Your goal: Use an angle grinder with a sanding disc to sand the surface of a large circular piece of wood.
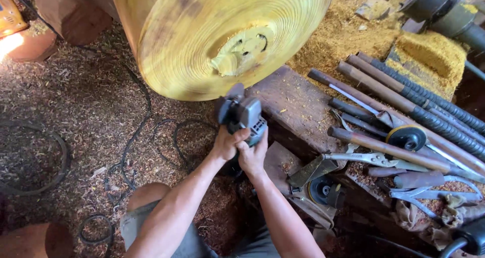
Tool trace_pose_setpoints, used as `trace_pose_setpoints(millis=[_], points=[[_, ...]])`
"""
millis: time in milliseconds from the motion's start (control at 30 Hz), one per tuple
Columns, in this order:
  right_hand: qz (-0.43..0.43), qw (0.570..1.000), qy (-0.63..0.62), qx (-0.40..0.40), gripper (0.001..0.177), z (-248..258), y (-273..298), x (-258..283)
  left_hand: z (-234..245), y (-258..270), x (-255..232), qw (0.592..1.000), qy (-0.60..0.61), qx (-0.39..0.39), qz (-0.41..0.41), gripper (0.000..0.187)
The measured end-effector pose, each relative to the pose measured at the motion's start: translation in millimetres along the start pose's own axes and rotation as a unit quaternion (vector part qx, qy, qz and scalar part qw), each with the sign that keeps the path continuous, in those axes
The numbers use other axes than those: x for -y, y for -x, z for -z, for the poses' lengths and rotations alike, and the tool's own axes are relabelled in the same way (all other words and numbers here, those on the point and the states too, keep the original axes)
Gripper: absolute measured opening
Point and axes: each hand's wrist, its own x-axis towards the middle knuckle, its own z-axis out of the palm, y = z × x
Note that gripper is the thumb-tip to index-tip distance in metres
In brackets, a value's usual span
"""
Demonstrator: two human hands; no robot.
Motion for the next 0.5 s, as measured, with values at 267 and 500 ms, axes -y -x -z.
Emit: trace_pose_setpoints(millis=[267,500], points=[[-0.011,0.998,-0.006,0.068,0.101,-61.6,-13.8,30.4,50.5,-1.1,-23.4,0.998,0.037,-0.02,-0.046,0.093],[-0.002,0.998,-0.02,0.059,0.108,-71.0,-19.9,37.3,49.2,-11.2,-43.4,0.997,0.024,-0.014,-0.075,0.096]])
